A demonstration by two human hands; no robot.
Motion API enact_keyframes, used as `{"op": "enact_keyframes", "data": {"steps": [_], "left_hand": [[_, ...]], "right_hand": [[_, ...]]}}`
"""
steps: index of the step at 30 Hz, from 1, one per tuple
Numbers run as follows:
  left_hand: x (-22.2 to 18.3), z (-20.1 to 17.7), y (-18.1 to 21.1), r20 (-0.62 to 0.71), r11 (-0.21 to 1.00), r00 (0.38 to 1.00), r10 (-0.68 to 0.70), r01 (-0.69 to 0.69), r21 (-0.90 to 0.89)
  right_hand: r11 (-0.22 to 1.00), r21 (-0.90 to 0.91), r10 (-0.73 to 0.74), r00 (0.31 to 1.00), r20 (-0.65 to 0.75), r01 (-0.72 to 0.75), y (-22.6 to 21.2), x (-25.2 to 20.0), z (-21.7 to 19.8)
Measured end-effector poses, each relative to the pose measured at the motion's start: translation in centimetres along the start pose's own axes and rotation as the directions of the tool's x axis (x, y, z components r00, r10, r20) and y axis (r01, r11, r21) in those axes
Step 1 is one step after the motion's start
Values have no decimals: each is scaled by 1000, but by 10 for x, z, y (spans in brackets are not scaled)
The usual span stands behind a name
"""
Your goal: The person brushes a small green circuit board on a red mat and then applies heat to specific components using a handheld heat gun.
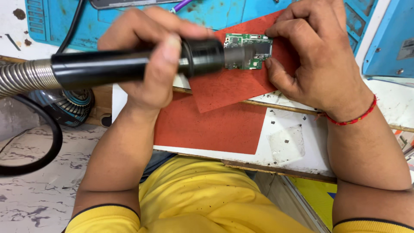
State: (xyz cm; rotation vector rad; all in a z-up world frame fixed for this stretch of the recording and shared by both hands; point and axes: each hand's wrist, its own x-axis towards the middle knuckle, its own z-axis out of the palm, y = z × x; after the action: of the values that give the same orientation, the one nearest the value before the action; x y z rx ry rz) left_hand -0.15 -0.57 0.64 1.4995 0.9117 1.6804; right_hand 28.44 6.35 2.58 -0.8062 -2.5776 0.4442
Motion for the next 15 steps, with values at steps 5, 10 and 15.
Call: {"op": "enact_keyframes", "data": {"steps": [5,10,15], "left_hand": [[-1,-2,5,-5,998,999,-44,44,37],[-4,2,1,-26,987,997,-75,70,-148],[-2,7,0,-132,995,990,-57,45,-91]], "right_hand": [[999,-43,-6,1000,5,7,-1,-3,0],[999,-53,-11,1000,8,11,4,-9,1],[999,-24,24,1000,-8,-24,3,-6,1]]}}
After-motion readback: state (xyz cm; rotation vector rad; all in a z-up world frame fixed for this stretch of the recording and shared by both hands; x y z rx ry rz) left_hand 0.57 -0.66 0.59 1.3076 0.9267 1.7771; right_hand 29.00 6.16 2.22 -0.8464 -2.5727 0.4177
